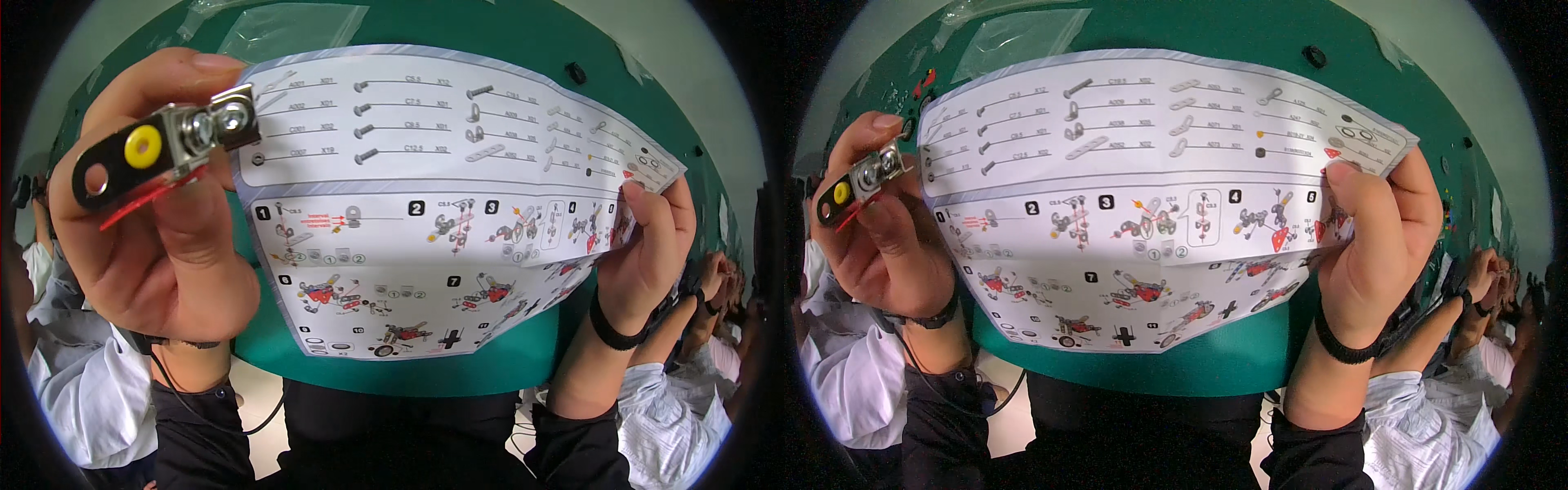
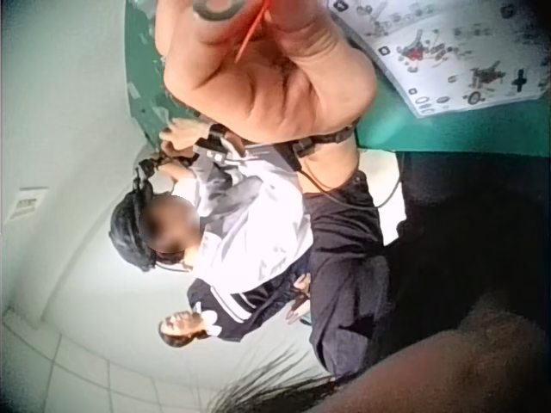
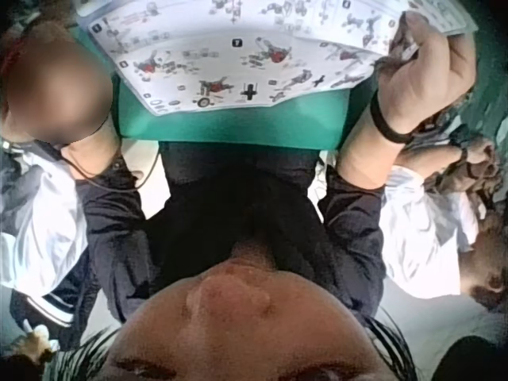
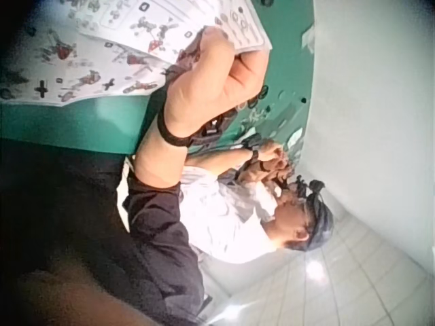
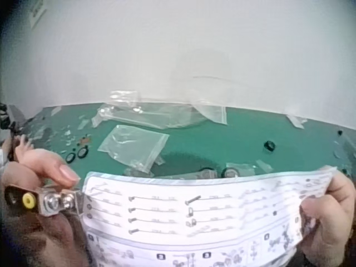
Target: The person assembles a toy motorcycle by joining metal plates and brackets with screws and nuts. They refer to the instruction manual, pick up a red metal plate, and insert a screw through the plate and a metal bracket.
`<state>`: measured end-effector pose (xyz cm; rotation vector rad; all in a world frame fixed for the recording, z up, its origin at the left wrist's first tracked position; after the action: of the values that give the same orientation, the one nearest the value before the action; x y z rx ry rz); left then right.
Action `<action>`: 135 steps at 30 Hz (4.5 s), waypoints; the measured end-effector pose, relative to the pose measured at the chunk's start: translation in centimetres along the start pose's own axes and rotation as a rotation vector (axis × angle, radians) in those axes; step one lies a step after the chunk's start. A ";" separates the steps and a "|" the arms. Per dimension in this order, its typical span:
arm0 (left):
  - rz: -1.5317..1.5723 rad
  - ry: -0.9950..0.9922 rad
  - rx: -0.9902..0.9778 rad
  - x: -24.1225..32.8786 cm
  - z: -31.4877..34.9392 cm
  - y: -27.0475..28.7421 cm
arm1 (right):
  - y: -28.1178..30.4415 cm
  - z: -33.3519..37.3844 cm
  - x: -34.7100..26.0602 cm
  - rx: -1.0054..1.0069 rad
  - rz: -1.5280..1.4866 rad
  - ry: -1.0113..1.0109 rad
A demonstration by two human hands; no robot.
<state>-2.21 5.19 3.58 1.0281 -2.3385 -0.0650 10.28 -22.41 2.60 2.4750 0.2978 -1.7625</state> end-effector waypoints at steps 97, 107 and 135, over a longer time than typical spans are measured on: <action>0.025 0.149 -0.313 -1.0 1.0 -0.7 | 0.2 -0.7 0.3 -0.452 0.311 -0.363; -0.078 0.255 -0.579 -1.6 0.4 -2.8 | 1.0 -1.3 0.3 -0.403 0.941 -0.004; -0.077 0.500 -0.319 -3.6 0.6 -0.6 | -4.5 -1.5 1.7 -0.899 0.940 0.261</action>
<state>-0.17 7.12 1.12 0.8560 -1.7684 -0.1822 11.30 -17.58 1.71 1.6886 -0.0704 -0.6835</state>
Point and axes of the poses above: each hand's wrist, its own z-axis away from the middle knuckle, its own y-axis out of the back of the hand, x = y × z, the point moved 1 cm from there along -z, towards the middle knuckle, and after that the axes turned 5 degrees about y, right-handed, at the moved point
